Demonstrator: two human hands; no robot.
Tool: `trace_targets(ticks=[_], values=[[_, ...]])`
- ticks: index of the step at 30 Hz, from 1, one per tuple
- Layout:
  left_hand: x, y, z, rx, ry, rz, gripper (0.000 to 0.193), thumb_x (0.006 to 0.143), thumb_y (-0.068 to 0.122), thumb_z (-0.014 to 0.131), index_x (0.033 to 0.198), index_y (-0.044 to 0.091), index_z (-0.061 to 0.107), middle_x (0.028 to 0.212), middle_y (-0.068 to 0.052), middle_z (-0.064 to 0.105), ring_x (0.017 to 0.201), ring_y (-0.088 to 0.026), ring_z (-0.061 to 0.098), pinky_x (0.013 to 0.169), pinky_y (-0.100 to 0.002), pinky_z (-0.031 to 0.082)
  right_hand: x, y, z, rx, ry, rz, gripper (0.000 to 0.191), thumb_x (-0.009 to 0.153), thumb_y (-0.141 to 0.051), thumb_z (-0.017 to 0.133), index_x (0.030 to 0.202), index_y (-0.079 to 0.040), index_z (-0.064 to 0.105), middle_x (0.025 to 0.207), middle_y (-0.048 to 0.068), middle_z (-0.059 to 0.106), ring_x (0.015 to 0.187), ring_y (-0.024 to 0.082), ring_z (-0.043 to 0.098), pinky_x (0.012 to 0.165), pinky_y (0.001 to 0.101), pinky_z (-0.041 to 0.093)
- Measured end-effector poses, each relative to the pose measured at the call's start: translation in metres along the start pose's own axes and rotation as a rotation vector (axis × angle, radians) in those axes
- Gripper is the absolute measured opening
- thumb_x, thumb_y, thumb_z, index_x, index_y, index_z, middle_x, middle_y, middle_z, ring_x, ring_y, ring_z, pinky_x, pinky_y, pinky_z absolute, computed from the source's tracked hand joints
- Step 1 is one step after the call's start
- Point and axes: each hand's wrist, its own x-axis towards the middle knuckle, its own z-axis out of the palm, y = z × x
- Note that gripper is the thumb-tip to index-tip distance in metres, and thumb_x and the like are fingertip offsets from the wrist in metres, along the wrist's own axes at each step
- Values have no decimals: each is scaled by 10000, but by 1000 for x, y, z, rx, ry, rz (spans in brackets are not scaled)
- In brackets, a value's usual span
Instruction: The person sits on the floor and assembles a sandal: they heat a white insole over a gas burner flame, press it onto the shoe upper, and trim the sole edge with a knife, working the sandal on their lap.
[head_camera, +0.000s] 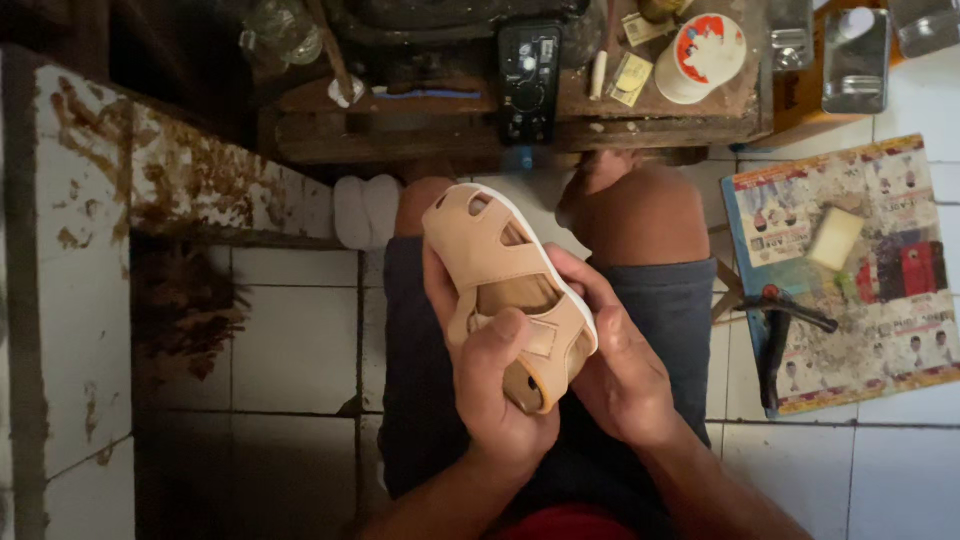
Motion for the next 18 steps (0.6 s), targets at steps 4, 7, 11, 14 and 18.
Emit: trace_targets(ticks=[4, 7, 11, 14, 18], values=[[2, 9, -19, 11, 62, -29, 947, 837, 235, 574, 1666, 75, 146, 1461, -196, 452, 1268, -300, 538, 1061, -413, 468, 6, 13, 1, -44, -13, 83, 728, 1082, -441, 440, 1627, 1, 247, 1581, 185, 430, 1457, 295, 435, 1189, 452, 358], [-2, 30, -48, 41, 183, -12, 957, 797, 230, 601, 1630, 105, 147, 1466, -159, 463, 1304, -289, 546, 1066, -424, 487, 17, 29, 6, -343, -140, 147, 645, 1092, -379, 413, 1597, 12, 325, 1539, 171, 497, 1418, 260, 477, 1165, 404, 368], [-37, 80, -87, 19, 177, 202, 987, 845, 236, 628, 1677, 79, 120, 1426, -226, 475, 1217, -345, 583, 969, -473, 537, 41, 63, 38, -473, -418, 206, 553, 1093, -296, 397, 1533, 37, 432, 1487, 130, 578, 1363, 216, 552, 1135, 358, 426], [-77, 121, -112, -33, 177, 376, 1013, 877, 251, 644, 1700, 106, 71, 1406, -257, 476, 1152, -371, 613, 881, -495, 572, 62, 99, 81, -609, -516, 242, 518, 1065, -231, 484, 1528, -1, 457, 1336, 126, 683, 1182, 217, 664, 990, 343, 513], [-132, 154, -135, -37, 160, 630, 1116, 853, 249, 712, 1710, 162, 1, 1435, -262, 469, 1153, -378, 618, 870, -512, 586, 72, 144, 156, -745, -828, 51, 530, 1031, -96, 573, 1547, -55, 459, 1341, 108, 687, 1209, 226, 675, 1018, 350, 535]])
